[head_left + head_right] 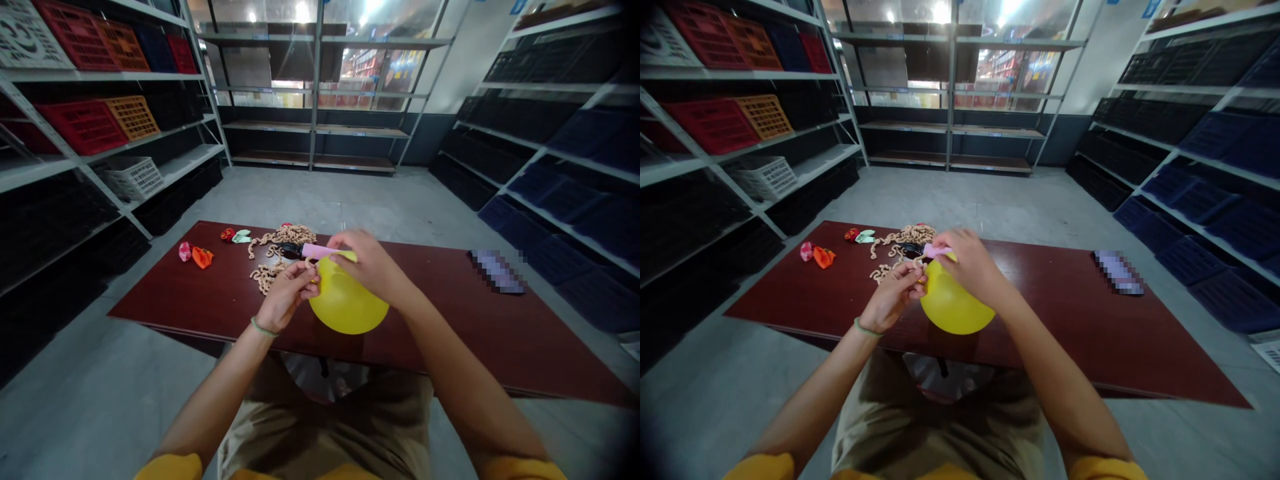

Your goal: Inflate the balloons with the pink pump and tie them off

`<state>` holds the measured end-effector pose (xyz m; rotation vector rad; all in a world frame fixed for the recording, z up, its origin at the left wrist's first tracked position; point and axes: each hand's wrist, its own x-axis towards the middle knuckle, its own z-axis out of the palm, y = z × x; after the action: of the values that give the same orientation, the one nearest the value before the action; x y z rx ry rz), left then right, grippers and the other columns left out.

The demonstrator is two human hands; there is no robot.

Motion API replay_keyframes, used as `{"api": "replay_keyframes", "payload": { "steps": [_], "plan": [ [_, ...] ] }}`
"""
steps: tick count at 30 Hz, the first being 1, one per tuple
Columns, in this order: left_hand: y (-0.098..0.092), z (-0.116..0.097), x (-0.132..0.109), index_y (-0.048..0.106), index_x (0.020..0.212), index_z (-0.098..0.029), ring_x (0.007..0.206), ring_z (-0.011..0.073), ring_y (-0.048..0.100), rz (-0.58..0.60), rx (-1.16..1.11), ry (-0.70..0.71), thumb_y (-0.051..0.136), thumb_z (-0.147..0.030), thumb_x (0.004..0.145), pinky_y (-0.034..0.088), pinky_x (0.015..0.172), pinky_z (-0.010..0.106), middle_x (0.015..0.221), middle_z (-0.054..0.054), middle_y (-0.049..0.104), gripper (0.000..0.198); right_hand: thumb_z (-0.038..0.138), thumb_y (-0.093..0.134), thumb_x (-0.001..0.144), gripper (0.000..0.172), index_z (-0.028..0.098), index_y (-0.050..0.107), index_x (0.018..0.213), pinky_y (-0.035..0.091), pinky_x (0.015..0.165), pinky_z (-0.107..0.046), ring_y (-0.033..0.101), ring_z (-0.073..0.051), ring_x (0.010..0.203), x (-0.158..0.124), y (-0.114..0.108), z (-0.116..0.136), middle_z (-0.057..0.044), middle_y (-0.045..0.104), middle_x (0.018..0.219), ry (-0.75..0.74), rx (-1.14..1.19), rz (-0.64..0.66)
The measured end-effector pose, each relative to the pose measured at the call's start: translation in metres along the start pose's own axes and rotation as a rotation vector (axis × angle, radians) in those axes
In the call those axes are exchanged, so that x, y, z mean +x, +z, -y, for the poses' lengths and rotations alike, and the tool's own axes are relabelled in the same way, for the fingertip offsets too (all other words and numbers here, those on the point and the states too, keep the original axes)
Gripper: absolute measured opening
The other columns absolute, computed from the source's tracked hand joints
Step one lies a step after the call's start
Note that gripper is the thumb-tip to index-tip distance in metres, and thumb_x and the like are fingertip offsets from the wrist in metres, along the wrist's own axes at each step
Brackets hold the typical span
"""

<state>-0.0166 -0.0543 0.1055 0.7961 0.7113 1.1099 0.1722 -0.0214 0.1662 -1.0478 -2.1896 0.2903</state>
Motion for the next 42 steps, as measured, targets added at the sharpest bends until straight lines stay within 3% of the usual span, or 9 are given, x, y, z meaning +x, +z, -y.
{"api": "replay_keyframes", "payload": {
  "steps": [2, 6, 12, 18, 25, 29, 34, 37, 42],
  "plan": [
    [0.001, 0.003, 0.001, 0.058, 0.090, -0.015, 0.059, 0.0043, 0.059, 0.034, -0.013, 0.014, 0.077, -0.031, 0.077, 0.052, 0.061, 0.015, 0.079, 0.000, 0.064, 0.028, 0.016, 0.056, 0.087, 0.019, 0.024, 0.062, 0.103, 0.038, 0.093, -0.042, 0.056, -0.024, 0.100, -0.011, 0.002, 0.001, -0.005, 0.068, 0.106, -0.074, -0.087, 0.053],
    [0.003, 0.007, 0.000, 0.057, 0.089, -0.016, 0.060, 0.0055, 0.059, 0.054, 0.001, 0.002, 0.080, -0.033, 0.074, 0.053, 0.061, 0.017, 0.079, 0.000, 0.064, 0.032, 0.018, 0.059, 0.087, 0.029, 0.027, 0.064, 0.114, 0.038, 0.090, -0.040, 0.056, -0.023, 0.098, -0.020, 0.012, -0.003, -0.005, 0.068, 0.110, -0.081, -0.149, 0.083],
    [0.003, 0.007, -0.004, 0.058, 0.086, -0.016, 0.060, 0.0065, 0.059, 0.048, 0.046, -0.008, 0.081, -0.034, 0.072, 0.053, 0.061, 0.018, 0.078, 0.000, 0.064, 0.032, 0.022, 0.061, 0.086, 0.015, 0.027, 0.070, 0.097, 0.037, 0.084, -0.035, 0.056, -0.019, 0.090, -0.010, 0.020, -0.013, -0.002, 0.068, 0.098, -0.093, -0.076, 0.146],
    [0.000, 0.008, -0.005, 0.057, 0.087, -0.016, 0.058, 0.0056, 0.060, 0.016, -0.024, -0.037, 0.079, -0.032, 0.075, 0.054, 0.060, 0.017, 0.078, 0.001, 0.067, 0.030, 0.017, 0.057, 0.081, 0.005, 0.022, 0.058, 0.082, 0.035, 0.084, -0.035, 0.055, -0.019, 0.087, -0.009, 0.023, -0.014, -0.001, 0.064, 0.085, -0.123, -0.009, 0.135],
    [-0.004, 0.008, -0.002, 0.059, 0.085, -0.013, 0.066, 0.0062, 0.065, -0.079, -0.151, -0.083, 0.082, -0.020, 0.072, 0.056, 0.065, 0.016, 0.085, 0.003, 0.070, 0.027, 0.013, 0.053, 0.078, 0.010, 0.023, 0.051, 0.081, 0.033, 0.081, -0.035, 0.050, -0.018, 0.076, -0.016, 0.011, 0.001, 0.001, 0.060, 0.074, -0.165, -0.080, 0.068],
    [-0.006, 0.009, -0.001, 0.059, 0.084, -0.014, 0.065, 0.0052, 0.064, -0.111, -0.191, -0.087, 0.080, -0.016, 0.073, 0.056, 0.066, 0.015, 0.078, 0.000, 0.068, 0.024, 0.008, 0.049, 0.077, 0.016, 0.023, 0.049, 0.080, 0.035, 0.079, -0.036, 0.050, -0.020, 0.078, -0.026, 0.008, 0.015, -0.001, 0.060, 0.075, -0.237, -0.130, -0.006],
    [-0.002, 0.011, 0.001, 0.057, 0.081, -0.014, 0.065, 0.0034, 0.061, -0.091, -0.230, -0.043, 0.080, -0.015, 0.072, 0.054, 0.067, 0.013, 0.077, -0.003, 0.065, 0.024, 0.007, 0.048, 0.080, 0.017, 0.024, 0.047, 0.080, 0.038, 0.073, -0.035, 0.050, -0.019, 0.073, -0.048, 0.009, 0.024, 0.000, 0.059, 0.072, -0.317, -0.043, 0.030],
    [0.000, 0.013, 0.004, 0.056, 0.080, -0.014, 0.066, 0.0030, 0.060, -0.084, -0.204, 0.012, 0.080, -0.017, 0.072, 0.053, 0.066, 0.013, 0.082, -0.002, 0.066, 0.026, 0.013, 0.054, 0.082, 0.013, 0.024, 0.051, 0.088, 0.041, 0.073, -0.036, 0.052, -0.019, 0.074, -0.054, 0.003, 0.023, -0.001, 0.060, 0.077, -0.260, -0.047, 0.066],
    [0.004, 0.015, 0.005, 0.054, 0.079, -0.015, 0.067, 0.0052, 0.063, -0.039, -0.086, 0.056, 0.082, -0.020, 0.069, 0.053, 0.067, 0.016, 0.087, 0.000, 0.069, 0.030, 0.025, 0.052, 0.093, 0.013, 0.025, 0.058, 0.103, 0.047, 0.082, -0.039, 0.056, -0.024, 0.100, -0.044, -0.007, 0.015, -0.009, 0.058, 0.104, -0.062, 0.001, -0.057]
  ]
}}
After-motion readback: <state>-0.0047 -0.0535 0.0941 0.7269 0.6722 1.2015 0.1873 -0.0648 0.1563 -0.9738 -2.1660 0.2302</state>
